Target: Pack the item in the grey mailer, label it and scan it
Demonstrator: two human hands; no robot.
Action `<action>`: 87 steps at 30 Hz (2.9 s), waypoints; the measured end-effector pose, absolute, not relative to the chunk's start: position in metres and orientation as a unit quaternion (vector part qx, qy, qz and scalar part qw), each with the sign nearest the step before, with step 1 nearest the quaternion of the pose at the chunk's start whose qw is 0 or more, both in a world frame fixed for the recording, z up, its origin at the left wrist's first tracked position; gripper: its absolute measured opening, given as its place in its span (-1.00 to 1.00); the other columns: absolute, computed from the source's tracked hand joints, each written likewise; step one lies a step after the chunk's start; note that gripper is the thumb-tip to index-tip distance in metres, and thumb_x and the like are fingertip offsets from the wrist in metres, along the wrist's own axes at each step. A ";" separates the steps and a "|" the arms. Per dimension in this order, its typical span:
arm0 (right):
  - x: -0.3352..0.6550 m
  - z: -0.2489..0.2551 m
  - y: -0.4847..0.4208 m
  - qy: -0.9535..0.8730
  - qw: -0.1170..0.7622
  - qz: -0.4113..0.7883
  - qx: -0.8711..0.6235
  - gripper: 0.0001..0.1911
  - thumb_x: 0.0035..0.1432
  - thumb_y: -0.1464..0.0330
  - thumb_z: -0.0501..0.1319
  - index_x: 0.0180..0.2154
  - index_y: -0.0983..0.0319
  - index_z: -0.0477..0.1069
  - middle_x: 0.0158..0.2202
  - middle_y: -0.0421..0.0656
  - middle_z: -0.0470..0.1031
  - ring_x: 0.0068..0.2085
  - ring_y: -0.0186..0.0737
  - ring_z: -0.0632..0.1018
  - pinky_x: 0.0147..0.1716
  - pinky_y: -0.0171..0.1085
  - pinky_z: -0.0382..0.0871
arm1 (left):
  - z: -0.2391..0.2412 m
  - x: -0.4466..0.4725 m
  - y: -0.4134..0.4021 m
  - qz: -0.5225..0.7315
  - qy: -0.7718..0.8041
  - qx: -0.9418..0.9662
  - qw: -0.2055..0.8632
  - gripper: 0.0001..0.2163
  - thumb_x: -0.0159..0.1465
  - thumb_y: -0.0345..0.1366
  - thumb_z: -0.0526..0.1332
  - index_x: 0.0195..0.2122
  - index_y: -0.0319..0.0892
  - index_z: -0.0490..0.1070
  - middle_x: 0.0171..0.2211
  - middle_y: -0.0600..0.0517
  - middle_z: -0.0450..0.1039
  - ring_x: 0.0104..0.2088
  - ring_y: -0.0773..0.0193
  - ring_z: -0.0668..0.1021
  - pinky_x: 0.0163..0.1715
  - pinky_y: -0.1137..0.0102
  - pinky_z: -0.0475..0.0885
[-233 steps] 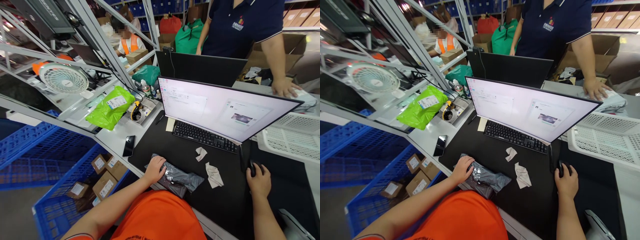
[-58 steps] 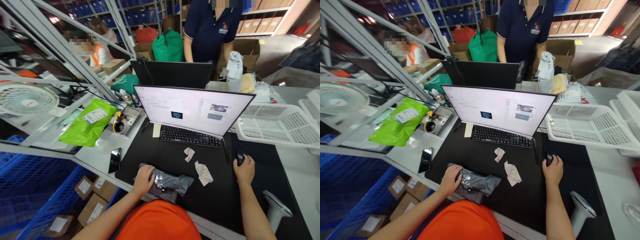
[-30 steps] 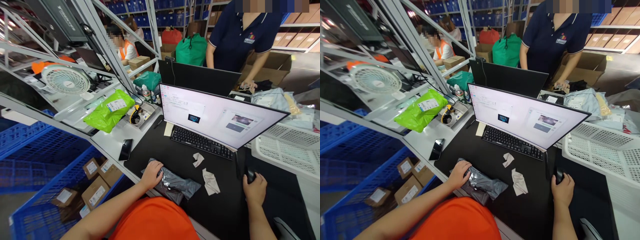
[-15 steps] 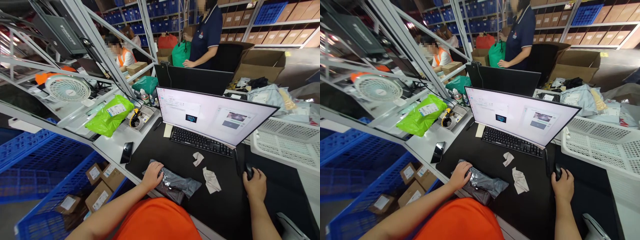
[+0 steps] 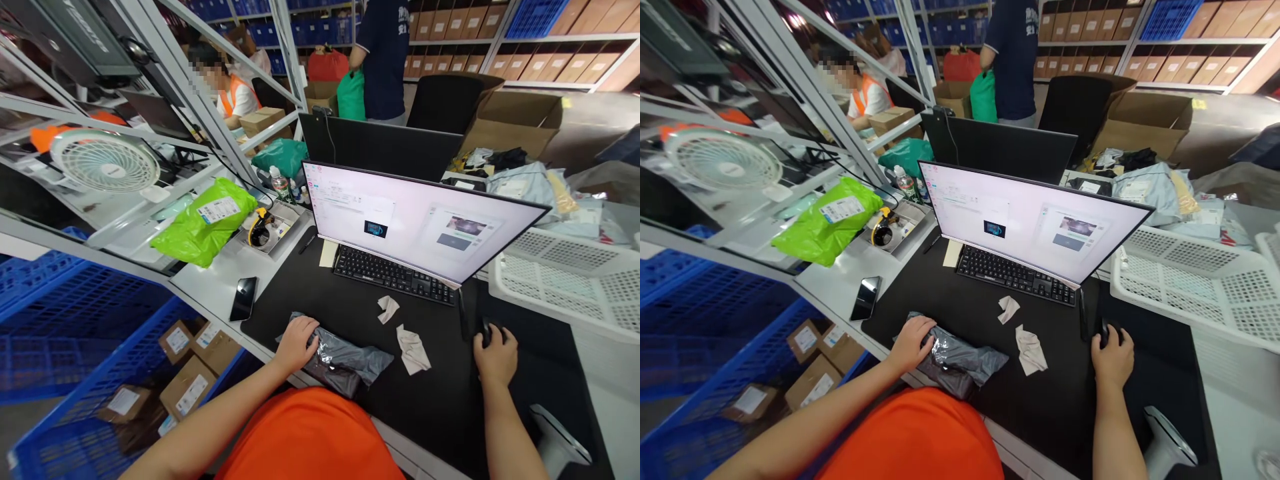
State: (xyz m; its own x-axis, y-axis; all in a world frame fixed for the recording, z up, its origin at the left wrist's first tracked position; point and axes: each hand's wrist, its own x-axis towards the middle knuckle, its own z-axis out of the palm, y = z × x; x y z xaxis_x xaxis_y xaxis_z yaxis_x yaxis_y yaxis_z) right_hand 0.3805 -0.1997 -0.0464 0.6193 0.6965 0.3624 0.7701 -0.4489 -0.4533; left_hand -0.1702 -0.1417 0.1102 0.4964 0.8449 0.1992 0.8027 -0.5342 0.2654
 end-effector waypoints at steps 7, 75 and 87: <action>0.379 -0.044 -0.200 -0.432 0.293 -0.069 -0.850 -0.48 0.17 0.19 0.16 0.08 0.29 0.53 0.22 0.18 0.32 0.04 0.18 0.46 -0.01 0.08 0.39 | 0.110 -0.171 -0.141 0.152 0.480 0.861 0.072 -0.73 0.37 -0.28 0.12 0.03 -0.16 0.50 -0.03 -0.15 0.56 0.02 -0.02 0.55 0.12 0.02 0.45; 0.378 -0.039 -0.197 -0.384 0.310 -0.061 -0.867 -0.42 0.19 0.21 0.15 0.16 0.39 0.37 0.20 0.27 0.32 0.15 0.22 0.42 0.13 0.11 0.34 | 0.106 -0.175 -0.135 0.147 0.453 0.879 0.037 -0.72 0.41 -0.25 0.07 0.02 -0.20 0.48 -0.05 -0.17 0.56 -0.02 -0.03 0.56 0.05 0.03 0.47; 0.378 -0.039 -0.197 -0.386 0.308 -0.070 -0.867 -0.44 0.19 0.21 0.15 0.14 0.38 0.37 0.19 0.26 0.32 0.13 0.19 0.43 0.11 0.09 0.33 | 0.106 -0.175 -0.134 0.151 0.452 0.878 0.042 -0.72 0.40 -0.25 0.09 0.02 -0.20 0.49 -0.05 -0.16 0.57 -0.02 -0.04 0.56 0.07 0.04 0.46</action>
State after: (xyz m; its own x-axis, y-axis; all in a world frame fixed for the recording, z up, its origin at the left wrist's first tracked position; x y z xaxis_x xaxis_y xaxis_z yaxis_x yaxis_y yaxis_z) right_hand 0.3778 -0.1971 -0.0390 0.6929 0.6254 0.3589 0.7117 -0.5133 -0.4796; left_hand -0.1753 -0.1342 0.1061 0.5459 0.8065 0.2272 0.7814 -0.5879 0.2095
